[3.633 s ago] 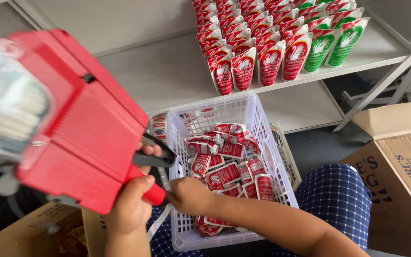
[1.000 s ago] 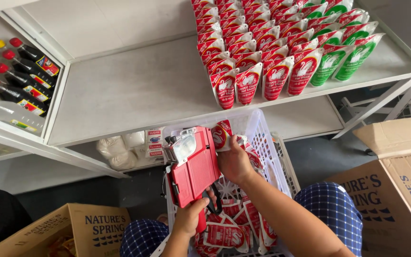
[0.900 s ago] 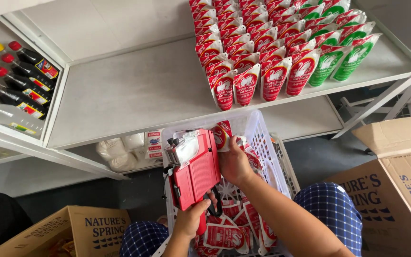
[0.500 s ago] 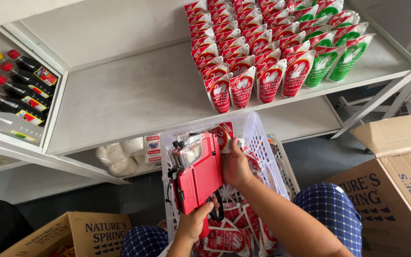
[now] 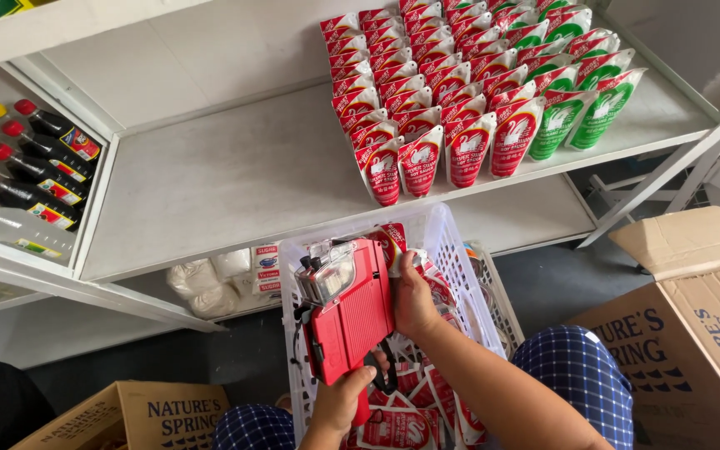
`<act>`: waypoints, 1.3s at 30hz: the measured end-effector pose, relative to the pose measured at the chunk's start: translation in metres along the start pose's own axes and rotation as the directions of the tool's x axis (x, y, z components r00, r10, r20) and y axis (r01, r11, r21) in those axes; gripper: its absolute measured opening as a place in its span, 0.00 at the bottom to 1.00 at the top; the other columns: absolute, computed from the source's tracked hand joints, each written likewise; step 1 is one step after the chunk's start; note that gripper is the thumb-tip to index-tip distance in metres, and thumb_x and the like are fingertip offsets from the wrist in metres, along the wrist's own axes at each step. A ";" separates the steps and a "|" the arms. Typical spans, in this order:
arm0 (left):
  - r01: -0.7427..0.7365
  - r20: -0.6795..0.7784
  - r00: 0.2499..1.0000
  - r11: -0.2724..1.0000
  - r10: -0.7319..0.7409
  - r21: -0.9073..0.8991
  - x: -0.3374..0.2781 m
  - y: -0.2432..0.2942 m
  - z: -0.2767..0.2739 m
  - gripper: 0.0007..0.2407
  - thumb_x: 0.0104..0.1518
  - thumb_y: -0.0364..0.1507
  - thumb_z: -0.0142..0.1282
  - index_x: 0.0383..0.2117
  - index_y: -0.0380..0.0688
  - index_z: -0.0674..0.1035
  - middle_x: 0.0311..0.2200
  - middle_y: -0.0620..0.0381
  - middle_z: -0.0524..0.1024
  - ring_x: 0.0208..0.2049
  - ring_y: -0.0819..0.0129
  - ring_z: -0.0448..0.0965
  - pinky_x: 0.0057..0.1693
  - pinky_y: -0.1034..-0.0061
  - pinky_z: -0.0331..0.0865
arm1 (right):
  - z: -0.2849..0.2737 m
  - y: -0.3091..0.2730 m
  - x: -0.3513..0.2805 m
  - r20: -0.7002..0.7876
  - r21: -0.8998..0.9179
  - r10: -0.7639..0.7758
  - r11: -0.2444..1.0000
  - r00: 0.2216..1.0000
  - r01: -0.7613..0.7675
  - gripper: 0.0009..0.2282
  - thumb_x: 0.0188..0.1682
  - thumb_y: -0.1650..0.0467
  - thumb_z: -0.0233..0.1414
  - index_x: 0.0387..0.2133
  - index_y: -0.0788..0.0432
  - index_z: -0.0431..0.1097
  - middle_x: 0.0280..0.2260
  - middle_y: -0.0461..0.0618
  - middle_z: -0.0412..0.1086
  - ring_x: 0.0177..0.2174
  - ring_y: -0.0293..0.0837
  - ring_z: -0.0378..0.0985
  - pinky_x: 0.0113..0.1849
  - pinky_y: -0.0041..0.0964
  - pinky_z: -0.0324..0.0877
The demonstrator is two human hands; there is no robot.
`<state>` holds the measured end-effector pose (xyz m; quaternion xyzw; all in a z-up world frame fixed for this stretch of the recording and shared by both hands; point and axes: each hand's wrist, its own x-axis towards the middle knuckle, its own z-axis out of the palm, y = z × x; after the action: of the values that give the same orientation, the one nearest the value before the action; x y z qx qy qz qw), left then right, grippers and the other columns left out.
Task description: Applying price labels to condiment pouches using a handheld label gun and organizing them onto storage shelves.
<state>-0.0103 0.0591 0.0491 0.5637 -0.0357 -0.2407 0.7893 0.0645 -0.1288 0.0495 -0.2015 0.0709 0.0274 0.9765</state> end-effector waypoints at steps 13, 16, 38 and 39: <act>0.185 -0.024 0.983 0.982 -0.184 0.034 0.002 0.014 -0.006 0.16 0.45 0.23 0.53 0.42 0.31 0.78 0.33 0.45 0.82 0.37 0.57 0.83 0.45 0.62 0.78 | -0.012 0.000 0.009 -0.027 -0.064 -0.072 0.995 0.997 0.071 0.29 0.56 0.51 0.39 0.61 0.60 0.61 0.58 0.54 0.67 0.56 0.48 0.68 0.59 0.44 0.61; 0.258 -0.009 0.966 0.966 -0.258 0.016 0.002 0.016 -0.009 0.16 0.44 0.23 0.54 0.41 0.32 0.78 0.32 0.46 0.81 0.36 0.58 0.82 0.45 0.62 0.78 | -0.012 -0.005 0.011 -0.011 -0.089 -0.097 0.991 0.995 0.096 0.29 0.56 0.52 0.39 0.61 0.61 0.60 0.59 0.54 0.66 0.57 0.49 0.68 0.60 0.45 0.61; 0.386 -0.279 0.912 0.400 -0.300 0.831 0.002 -0.015 0.023 0.18 0.50 0.32 0.59 0.47 0.43 0.75 0.35 0.47 0.81 0.41 0.55 0.84 0.50 0.64 0.77 | -0.040 -0.057 0.036 -0.004 -0.126 -0.597 0.797 0.803 0.591 0.23 0.64 0.59 0.39 0.55 0.71 0.64 0.54 0.60 0.70 0.55 0.50 0.73 0.60 0.47 0.64; 0.386 -0.280 0.912 0.401 -0.299 0.831 0.002 -0.017 0.029 0.18 0.50 0.32 0.59 0.47 0.43 0.75 0.35 0.47 0.81 0.41 0.55 0.84 0.50 0.64 0.77 | -0.033 -0.057 0.033 -0.002 -0.126 -0.596 0.797 0.803 0.591 0.23 0.64 0.59 0.39 0.55 0.71 0.64 0.54 0.60 0.70 0.55 0.50 0.73 0.60 0.47 0.64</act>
<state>-0.0236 0.0291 0.0437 0.8894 -0.0026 -0.3204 0.3259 0.0976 -0.1929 0.0368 -0.2717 0.0229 -0.2798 0.9205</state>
